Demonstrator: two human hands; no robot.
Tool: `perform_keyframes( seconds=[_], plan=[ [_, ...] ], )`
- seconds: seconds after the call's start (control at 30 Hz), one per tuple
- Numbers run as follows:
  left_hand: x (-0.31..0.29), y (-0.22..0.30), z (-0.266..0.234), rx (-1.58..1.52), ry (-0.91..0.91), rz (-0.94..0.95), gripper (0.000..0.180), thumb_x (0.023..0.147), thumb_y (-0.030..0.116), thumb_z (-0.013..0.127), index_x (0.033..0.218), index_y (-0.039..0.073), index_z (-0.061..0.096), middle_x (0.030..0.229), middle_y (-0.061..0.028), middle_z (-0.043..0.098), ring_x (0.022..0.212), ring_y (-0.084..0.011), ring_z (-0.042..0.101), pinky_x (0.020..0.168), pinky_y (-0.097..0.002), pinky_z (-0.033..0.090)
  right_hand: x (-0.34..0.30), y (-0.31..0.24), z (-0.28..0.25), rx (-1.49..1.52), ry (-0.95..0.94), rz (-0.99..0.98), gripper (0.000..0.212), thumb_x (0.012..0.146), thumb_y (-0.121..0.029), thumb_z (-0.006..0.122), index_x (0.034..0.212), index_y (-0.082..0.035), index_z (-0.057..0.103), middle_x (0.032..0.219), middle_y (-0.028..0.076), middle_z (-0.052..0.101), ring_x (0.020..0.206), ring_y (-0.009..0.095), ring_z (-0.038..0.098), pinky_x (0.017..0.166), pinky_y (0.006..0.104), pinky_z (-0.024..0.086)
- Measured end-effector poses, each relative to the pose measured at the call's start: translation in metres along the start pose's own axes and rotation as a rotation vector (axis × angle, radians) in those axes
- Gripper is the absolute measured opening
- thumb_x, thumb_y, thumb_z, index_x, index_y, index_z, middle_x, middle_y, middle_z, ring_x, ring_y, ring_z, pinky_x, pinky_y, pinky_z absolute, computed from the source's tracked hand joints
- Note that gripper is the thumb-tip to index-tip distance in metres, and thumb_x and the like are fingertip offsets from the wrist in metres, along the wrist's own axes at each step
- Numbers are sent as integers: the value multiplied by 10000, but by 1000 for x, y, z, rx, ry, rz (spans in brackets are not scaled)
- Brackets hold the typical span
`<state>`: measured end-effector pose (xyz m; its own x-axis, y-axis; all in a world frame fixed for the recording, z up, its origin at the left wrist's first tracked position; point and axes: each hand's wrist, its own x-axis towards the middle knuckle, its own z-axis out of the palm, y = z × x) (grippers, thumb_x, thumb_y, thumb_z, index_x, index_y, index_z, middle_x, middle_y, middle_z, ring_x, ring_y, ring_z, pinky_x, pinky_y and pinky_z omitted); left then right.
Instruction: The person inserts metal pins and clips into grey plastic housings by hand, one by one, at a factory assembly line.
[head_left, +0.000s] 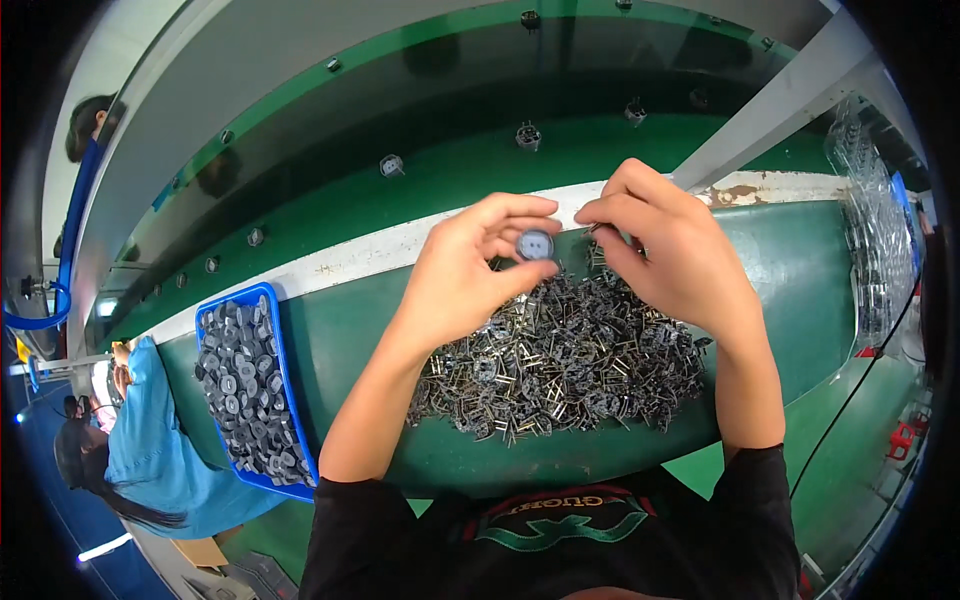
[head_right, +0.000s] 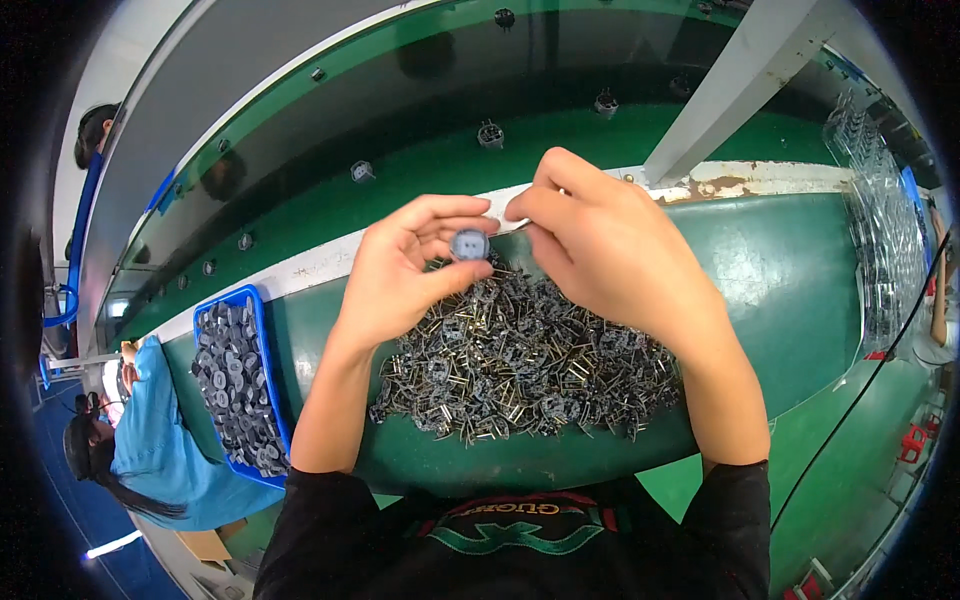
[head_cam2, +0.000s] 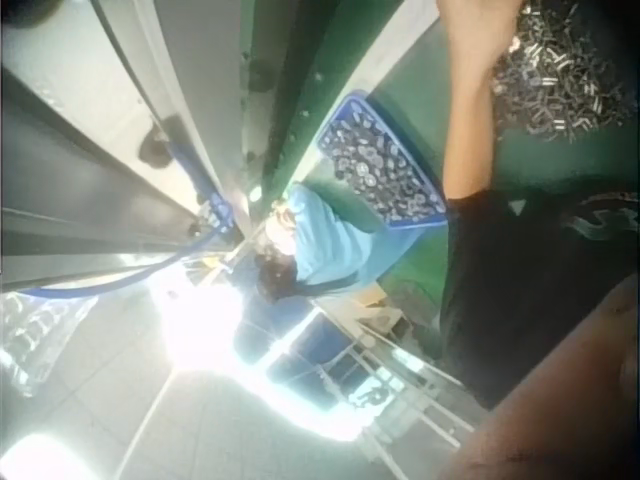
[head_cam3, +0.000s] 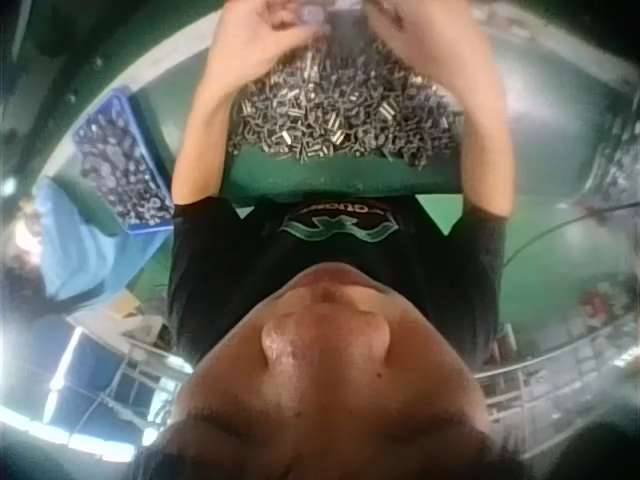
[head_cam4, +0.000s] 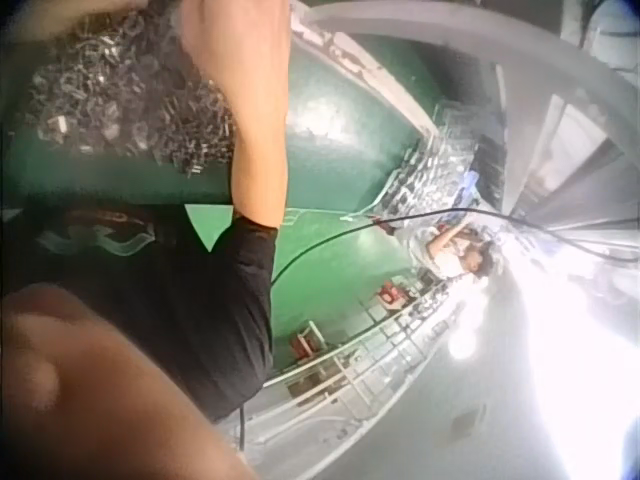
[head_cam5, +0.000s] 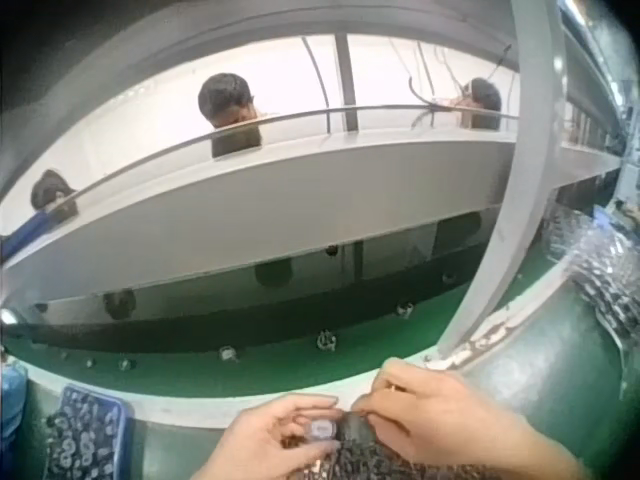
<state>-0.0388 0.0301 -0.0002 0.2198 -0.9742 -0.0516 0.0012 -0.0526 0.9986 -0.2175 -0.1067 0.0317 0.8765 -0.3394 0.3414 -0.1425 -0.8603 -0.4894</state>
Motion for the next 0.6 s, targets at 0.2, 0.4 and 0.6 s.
perform_keyframes(
  seconds=[0.2,0.4,0.6],
  plan=[
    [-5,7,14,-12,76,189,591,758,-156,750,1298,-47,538,1170,-181,672,1075,-220,672,866,-317,585,3,-10,10,559,179,48,149,768,-5,787,896,-45,722,858,38,584,657,128,558,536,282,433],
    [-13,12,20,27,96,244,702,736,-143,780,1360,-28,480,1141,-184,696,1056,-220,683,856,-312,582,0,-13,18,454,220,-8,157,763,7,796,896,-36,726,832,35,582,673,133,567,540,276,427],
    [-14,18,22,44,109,162,712,732,-141,778,1368,-8,485,1152,-178,702,1053,-204,683,860,-296,557,1,-17,21,456,223,-42,140,767,36,774,885,-12,714,824,54,588,677,169,587,563,297,462]
  ],
)
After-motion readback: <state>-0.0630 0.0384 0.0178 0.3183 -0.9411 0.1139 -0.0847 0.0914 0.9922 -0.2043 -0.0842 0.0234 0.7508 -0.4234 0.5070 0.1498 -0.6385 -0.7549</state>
